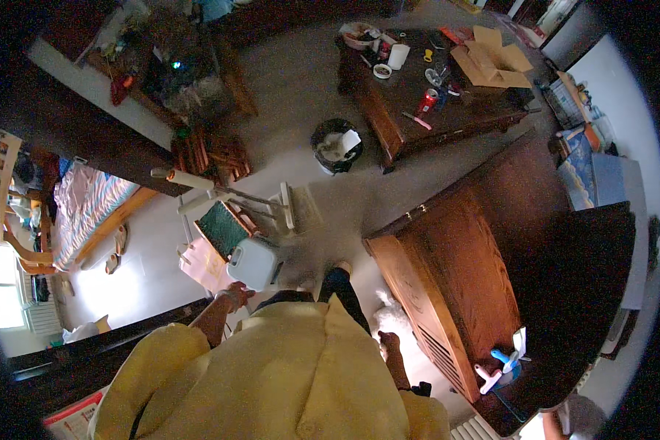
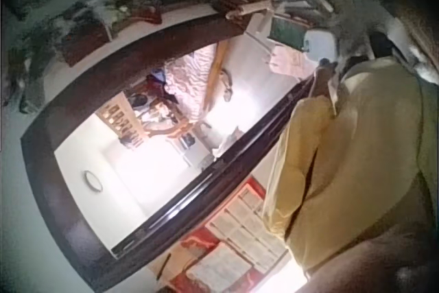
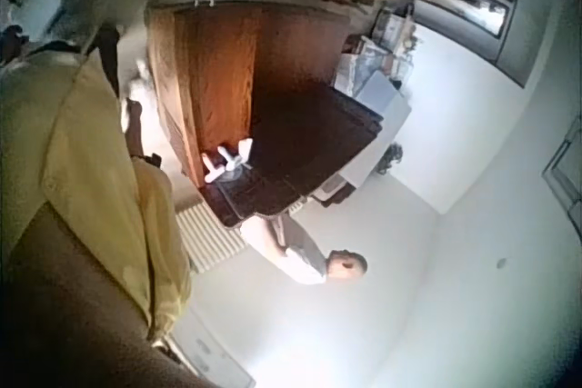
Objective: Assembling an adjustable white plastic and metal base for a household appliance.
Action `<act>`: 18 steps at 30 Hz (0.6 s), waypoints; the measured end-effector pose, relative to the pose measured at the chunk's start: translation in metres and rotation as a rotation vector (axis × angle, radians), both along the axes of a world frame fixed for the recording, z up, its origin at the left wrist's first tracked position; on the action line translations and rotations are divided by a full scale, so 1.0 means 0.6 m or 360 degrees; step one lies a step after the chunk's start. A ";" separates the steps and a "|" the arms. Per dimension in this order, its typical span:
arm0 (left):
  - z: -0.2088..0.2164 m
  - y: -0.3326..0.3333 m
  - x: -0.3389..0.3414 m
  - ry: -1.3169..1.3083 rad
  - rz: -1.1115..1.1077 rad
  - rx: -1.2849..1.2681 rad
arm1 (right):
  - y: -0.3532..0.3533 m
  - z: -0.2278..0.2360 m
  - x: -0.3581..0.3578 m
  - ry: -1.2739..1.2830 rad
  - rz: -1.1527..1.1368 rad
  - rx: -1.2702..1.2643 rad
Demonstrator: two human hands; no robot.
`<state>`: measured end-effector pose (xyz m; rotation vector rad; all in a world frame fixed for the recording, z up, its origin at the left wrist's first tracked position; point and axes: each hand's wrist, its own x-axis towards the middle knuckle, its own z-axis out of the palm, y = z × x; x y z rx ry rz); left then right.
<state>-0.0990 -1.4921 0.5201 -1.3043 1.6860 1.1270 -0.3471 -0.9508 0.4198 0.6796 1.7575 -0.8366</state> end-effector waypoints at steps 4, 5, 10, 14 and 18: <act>-0.064 -0.118 -0.011 0.0535 0.0213 -0.1572 | -0.013 0.014 -0.051 0.0230 0.0008 -0.0077; 0.047 -0.136 -0.044 0.0131 0.0372 -0.1470 | -0.044 0.051 -0.081 0.0355 0.0259 -0.0133; 0.299 -0.233 -0.137 0.0277 0.0604 -0.2172 | -0.097 0.102 -0.153 0.0284 0.0367 0.0019; 0.308 -0.309 -0.178 0.0104 0.0348 -0.2019 | -0.110 0.108 -0.167 0.0368 0.0291 -0.0168; 0.124 -0.471 -0.101 0.0479 -0.0033 -0.1019 | -0.108 0.026 -0.148 0.0528 0.0399 -0.0134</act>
